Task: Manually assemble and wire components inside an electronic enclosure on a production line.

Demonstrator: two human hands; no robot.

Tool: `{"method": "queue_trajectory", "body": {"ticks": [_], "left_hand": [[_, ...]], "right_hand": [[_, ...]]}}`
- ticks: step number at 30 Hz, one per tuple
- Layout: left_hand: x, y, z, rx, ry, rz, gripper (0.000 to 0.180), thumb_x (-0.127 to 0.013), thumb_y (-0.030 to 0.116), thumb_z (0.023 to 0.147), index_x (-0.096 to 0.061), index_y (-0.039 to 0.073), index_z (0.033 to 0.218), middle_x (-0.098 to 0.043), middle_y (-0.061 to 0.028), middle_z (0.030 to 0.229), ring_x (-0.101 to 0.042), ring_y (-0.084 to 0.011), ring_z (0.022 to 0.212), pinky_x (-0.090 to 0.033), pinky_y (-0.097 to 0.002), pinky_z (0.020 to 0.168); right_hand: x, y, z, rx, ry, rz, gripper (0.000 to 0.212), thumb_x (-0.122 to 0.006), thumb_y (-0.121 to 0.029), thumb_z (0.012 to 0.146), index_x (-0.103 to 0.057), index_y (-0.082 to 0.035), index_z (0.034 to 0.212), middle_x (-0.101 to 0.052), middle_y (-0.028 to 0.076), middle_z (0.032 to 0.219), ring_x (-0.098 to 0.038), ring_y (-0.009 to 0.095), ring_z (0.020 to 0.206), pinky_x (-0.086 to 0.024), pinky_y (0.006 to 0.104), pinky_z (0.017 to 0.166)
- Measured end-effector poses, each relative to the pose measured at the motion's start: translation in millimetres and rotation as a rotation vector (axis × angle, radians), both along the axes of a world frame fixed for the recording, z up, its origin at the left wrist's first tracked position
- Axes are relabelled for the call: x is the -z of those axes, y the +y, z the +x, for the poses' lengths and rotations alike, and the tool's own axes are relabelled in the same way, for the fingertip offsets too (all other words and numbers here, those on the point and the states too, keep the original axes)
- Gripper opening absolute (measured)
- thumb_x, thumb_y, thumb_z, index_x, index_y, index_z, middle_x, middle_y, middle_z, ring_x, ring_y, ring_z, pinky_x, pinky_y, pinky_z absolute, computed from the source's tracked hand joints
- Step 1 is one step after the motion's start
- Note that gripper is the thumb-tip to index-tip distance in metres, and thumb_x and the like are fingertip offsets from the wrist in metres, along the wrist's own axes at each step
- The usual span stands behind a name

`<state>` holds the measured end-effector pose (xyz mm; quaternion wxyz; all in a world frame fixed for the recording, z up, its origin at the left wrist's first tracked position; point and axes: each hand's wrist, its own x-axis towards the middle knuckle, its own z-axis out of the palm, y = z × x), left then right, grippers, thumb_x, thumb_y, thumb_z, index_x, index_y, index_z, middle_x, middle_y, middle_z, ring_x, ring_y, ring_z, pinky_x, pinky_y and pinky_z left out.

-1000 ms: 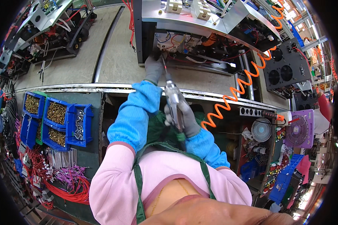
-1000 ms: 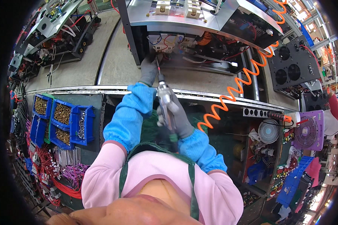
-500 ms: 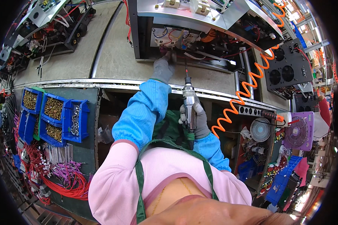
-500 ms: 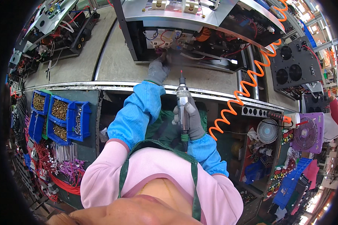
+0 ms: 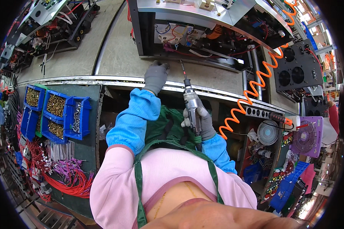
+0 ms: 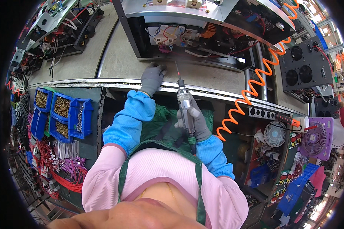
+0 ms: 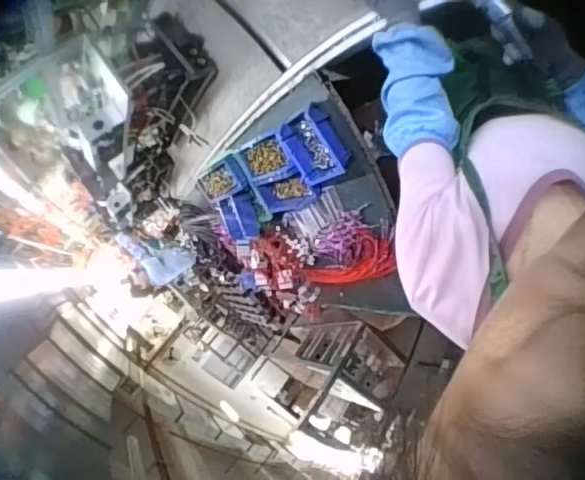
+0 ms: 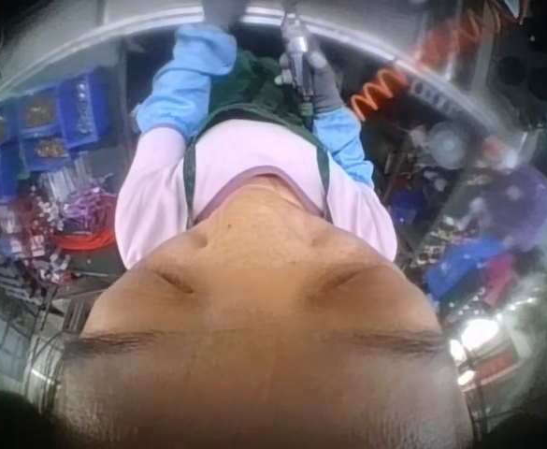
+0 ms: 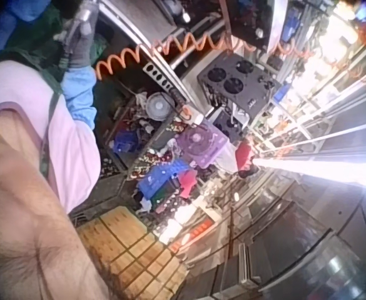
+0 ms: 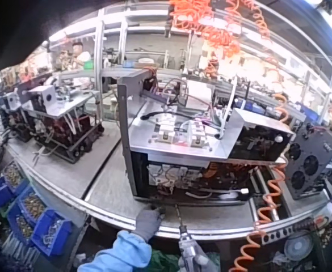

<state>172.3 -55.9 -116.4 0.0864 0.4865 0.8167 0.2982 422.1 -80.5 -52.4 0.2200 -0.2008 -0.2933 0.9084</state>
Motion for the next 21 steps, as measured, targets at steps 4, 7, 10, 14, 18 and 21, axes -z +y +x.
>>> {"method": "queue_trajectory", "body": {"ticks": [4,7,10,14,18,21], "left_hand": [[1.8,4.5,-1.0,-0.006,0.088,-0.035,0.021,-0.061,0.028,0.08,-0.066,0.017,0.098,-0.057,-0.0185,0.105,-0.056,-0.0358,0.096,-0.048,-0.0423,0.081],[5.6,7.5,3.1,-0.102,0.095,0.15,0.019,-0.061,0.022,0.081,-0.063,0.011,0.097,-0.058,-0.0166,0.101,-0.058,-0.032,0.091,-0.05,-0.0396,0.073],[-11.6,4.1,-1.3,-0.096,-0.744,0.392,0.014,-0.059,0.017,0.084,-0.058,0.006,0.093,-0.059,-0.0104,0.089,-0.059,-0.0205,0.076,-0.049,-0.0301,0.058],[-32.6,-1.9,2.4,0.006,-1.776,0.415,0.015,-0.055,0.021,0.092,-0.056,0.007,0.086,-0.052,0.0004,0.072,-0.045,-0.0047,0.057,-0.036,-0.0145,0.043],[-36.1,-4.2,-0.2,-0.003,-1.756,0.392,0.02,-0.055,0.025,0.092,-0.058,0.005,0.088,-0.049,0.0011,0.07,-0.04,-0.0044,0.054,-0.034,-0.0144,0.042],[-48.4,-4.8,0.0,-0.06,-1.76,0.37,0.025,-0.057,0.029,0.091,-0.06,0.004,0.09,-0.048,0.0019,0.069,-0.04,-0.0028,0.055,-0.032,-0.013,0.041]], "right_hand": [[-10.7,-6.2,-4.4,-0.019,-0.139,0.086,0.09,-0.067,-0.046,0.072,-0.021,-0.015,0.142,-0.051,0.01,0.086,-0.057,0.016,0.055,-0.057,0.0335,0.057],[-14.3,-8.7,-3.2,-0.009,-0.169,0.103,0.092,-0.067,-0.044,0.072,-0.017,-0.015,0.143,-0.05,0.011,0.087,-0.057,0.016,0.055,-0.057,0.0323,0.056],[-17.5,-8.7,0.5,-0.076,-0.187,0.129,0.094,-0.066,-0.038,0.07,-0.014,-0.016,0.145,-0.05,0.012,0.087,-0.057,0.016,0.055,-0.057,0.0317,0.056],[-29.2,-7.1,-5.3,-0.18,-0.37,0.249,0.096,-0.061,-0.025,0.065,-0.01,-0.016,0.146,-0.051,0.014,0.088,-0.057,0.018,0.056,-0.055,0.0307,0.052],[-27.6,-8.1,-10.9,-0.134,-0.336,0.317,0.102,-0.071,-0.04,0.066,-0.011,-0.017,0.146,-0.052,0.013,0.085,-0.057,0.016,0.051,-0.055,0.0309,0.052],[-30.0,-7.8,-9.1,-0.148,-0.354,0.331,0.103,-0.072,-0.04,0.066,-0.011,-0.017,0.146,-0.051,0.014,0.088,-0.056,0.016,0.051,-0.055,0.03,0.051]]}}
